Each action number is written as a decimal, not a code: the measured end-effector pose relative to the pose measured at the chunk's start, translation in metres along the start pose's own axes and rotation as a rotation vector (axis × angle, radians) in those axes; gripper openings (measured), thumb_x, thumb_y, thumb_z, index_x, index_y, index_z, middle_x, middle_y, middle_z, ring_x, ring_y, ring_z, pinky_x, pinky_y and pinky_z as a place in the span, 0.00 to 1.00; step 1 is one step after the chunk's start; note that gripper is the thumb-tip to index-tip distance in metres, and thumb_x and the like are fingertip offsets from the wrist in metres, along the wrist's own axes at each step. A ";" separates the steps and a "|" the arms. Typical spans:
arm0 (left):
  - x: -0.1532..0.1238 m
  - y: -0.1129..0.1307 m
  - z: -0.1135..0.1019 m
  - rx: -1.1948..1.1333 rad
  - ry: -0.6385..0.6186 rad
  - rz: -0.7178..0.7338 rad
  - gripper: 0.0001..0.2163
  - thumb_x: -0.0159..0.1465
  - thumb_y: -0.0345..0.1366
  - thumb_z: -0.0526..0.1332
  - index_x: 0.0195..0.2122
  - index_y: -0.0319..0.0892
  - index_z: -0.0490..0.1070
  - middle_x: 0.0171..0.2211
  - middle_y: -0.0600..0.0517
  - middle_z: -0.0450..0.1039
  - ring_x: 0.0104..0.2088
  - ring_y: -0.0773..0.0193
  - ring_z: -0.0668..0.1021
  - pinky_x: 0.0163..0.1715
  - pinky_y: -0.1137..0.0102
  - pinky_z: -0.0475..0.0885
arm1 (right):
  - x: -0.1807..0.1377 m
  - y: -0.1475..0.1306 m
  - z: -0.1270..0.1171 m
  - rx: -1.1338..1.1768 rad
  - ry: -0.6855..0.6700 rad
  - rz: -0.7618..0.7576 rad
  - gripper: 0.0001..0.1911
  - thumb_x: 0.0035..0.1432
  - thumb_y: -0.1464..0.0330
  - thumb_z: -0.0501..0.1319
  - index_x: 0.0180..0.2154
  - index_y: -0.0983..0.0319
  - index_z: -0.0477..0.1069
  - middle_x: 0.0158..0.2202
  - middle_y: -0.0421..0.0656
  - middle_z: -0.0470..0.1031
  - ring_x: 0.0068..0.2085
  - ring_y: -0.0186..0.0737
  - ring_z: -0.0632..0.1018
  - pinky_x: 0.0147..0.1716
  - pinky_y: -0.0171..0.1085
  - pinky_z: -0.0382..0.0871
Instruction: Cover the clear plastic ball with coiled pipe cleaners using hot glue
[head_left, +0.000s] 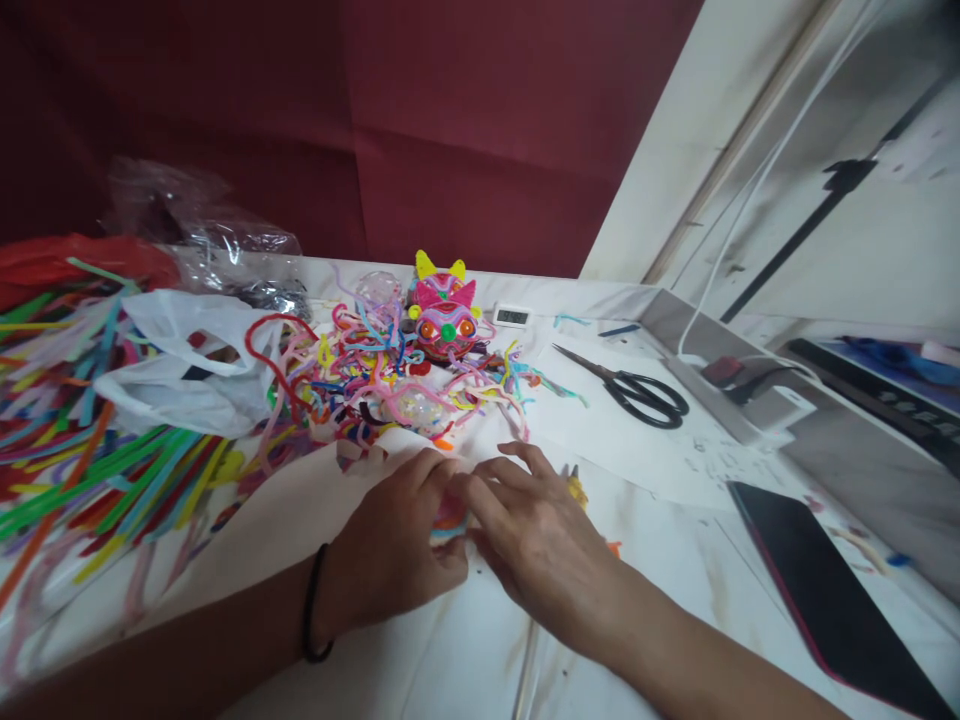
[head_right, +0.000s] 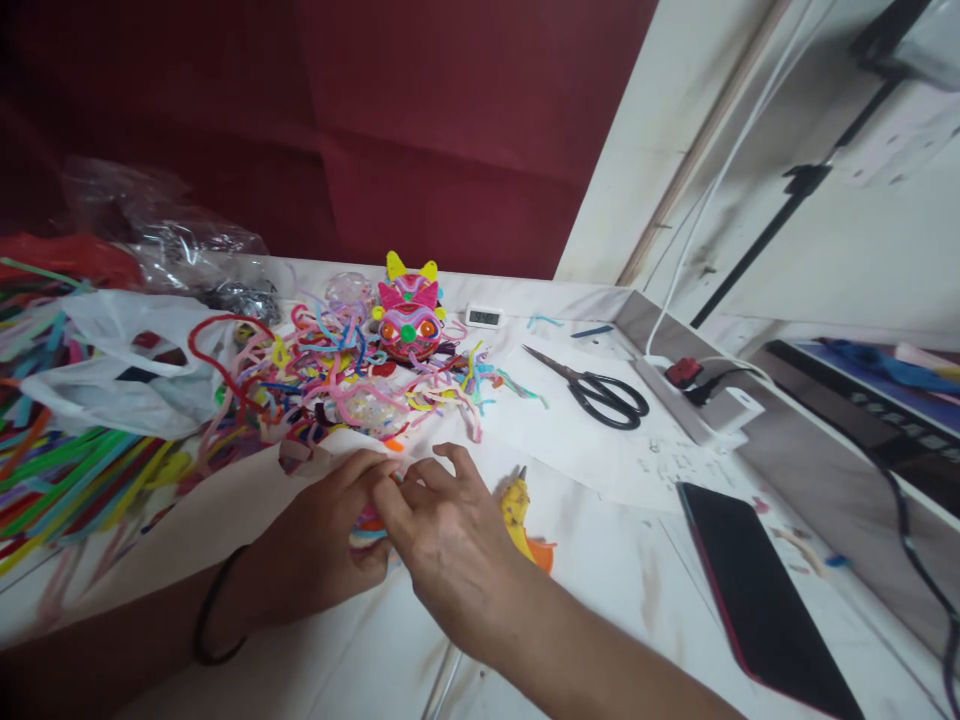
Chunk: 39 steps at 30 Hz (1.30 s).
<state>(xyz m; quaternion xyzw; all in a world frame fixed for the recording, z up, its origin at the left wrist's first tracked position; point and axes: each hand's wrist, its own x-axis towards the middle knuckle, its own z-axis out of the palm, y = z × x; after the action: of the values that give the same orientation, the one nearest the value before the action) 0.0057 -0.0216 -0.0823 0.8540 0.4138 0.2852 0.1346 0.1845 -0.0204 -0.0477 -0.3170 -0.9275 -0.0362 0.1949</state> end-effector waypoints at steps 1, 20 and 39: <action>0.000 0.000 0.000 -0.003 0.001 0.003 0.26 0.48 0.23 0.57 0.49 0.46 0.60 0.46 0.48 0.67 0.49 0.52 0.70 0.51 0.55 0.69 | 0.000 0.001 0.000 0.010 0.004 -0.001 0.13 0.55 0.81 0.61 0.42 0.65 0.66 0.35 0.44 0.79 0.41 0.44 0.76 0.53 0.50 0.60; 0.000 0.003 0.001 -0.019 -0.008 -0.062 0.25 0.48 0.25 0.57 0.49 0.44 0.61 0.46 0.47 0.66 0.48 0.52 0.70 0.49 0.55 0.71 | -0.003 0.005 -0.002 0.106 0.063 -0.001 0.15 0.57 0.79 0.60 0.46 0.63 0.65 0.37 0.46 0.80 0.43 0.45 0.77 0.55 0.53 0.61; 0.000 0.005 -0.003 -0.006 -0.030 -0.084 0.20 0.48 0.26 0.56 0.44 0.44 0.62 0.44 0.47 0.67 0.46 0.51 0.71 0.47 0.54 0.71 | -0.007 0.007 0.002 0.116 0.116 -0.050 0.17 0.64 0.78 0.56 0.54 0.63 0.62 0.35 0.41 0.81 0.45 0.43 0.76 0.58 0.52 0.54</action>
<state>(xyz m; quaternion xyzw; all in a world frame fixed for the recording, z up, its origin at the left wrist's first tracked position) 0.0071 -0.0250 -0.0779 0.8396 0.4465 0.2676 0.1554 0.1930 -0.0183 -0.0528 -0.2793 -0.9228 -0.0055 0.2654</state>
